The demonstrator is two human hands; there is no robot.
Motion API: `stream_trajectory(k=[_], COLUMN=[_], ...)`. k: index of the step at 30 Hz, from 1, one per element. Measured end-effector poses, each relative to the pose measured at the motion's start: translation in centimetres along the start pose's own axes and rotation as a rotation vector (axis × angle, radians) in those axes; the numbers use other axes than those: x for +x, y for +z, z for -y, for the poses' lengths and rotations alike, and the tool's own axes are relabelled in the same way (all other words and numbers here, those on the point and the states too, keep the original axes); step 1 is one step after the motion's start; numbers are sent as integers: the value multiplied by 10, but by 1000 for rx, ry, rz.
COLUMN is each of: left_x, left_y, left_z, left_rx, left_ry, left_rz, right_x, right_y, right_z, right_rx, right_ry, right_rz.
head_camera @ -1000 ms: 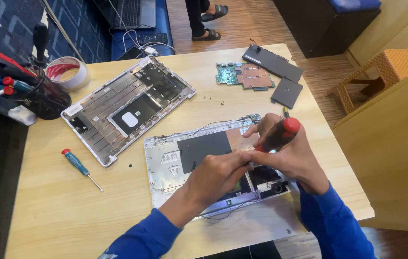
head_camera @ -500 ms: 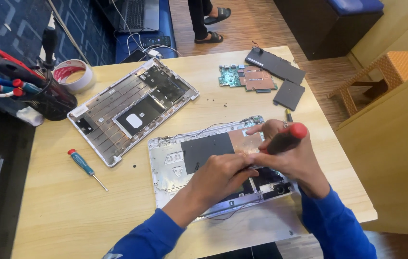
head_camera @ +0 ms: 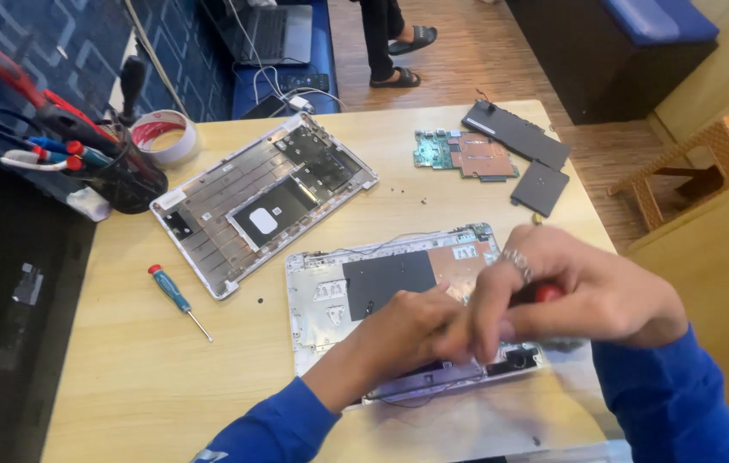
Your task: Disassembling a laptop to remove the battery and motherboard, including cleaning internal components with a brush.
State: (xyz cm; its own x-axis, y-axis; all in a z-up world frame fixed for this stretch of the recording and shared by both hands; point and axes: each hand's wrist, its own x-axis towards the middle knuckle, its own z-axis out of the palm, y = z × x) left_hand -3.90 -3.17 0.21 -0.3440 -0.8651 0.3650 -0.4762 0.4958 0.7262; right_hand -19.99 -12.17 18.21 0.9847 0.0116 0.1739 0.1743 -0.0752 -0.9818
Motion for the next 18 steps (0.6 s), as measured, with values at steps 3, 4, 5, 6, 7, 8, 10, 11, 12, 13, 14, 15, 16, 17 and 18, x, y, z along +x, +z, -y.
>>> stream_trajectory(k=[3,4,5,6,7,8,10,11,12,13,14,15,16,17,18], left_x=[-6,-8,-8,-8,-7,-6,-8,-4,-1,2,4,5,6,5,4], left_y=[-2,0,0,3,7,8,10,8,7,5,5,4,2,6,10], left_z=[2,3,3,2,0,0,-3,-8,-13,-18,-20,-23,-25,-20,-16], left_rx=[7,45,44,38,32,27,139,135,150,163,160,175,194,196,225], left_ry=[-41,-88,-90,42,176,183,248,249,265,280,282,259,233,233,245], left_rz=[25,38,33,-142,-315,-308,-408,-401,-412,-423,-422,-404,-388,-389,-374], right_x=[16,17,21,22,21,26,34,36,37,38,34,30,28,21,16], right_y=[20,27,40,55,69,75,88,81,75,69,60,52,44,38,32], right_z=[-9,-17,-26,-36,-45,-48,-56,-57,-57,-58,-57,-56,-55,-50,-46], right_rx=[-137,-145,-145,-194,-244,-248,-282,-280,-166,-52,-55,-22,13,13,74], right_ry=[91,86,88,-12,-114,-113,-211,-210,-280,-351,-350,-308,-269,-270,-261], right_rz=[9,-115,-110,-393,-676,-686,-1051,-1059,-1090,-1118,-1121,-1070,-1015,-1013,-855])
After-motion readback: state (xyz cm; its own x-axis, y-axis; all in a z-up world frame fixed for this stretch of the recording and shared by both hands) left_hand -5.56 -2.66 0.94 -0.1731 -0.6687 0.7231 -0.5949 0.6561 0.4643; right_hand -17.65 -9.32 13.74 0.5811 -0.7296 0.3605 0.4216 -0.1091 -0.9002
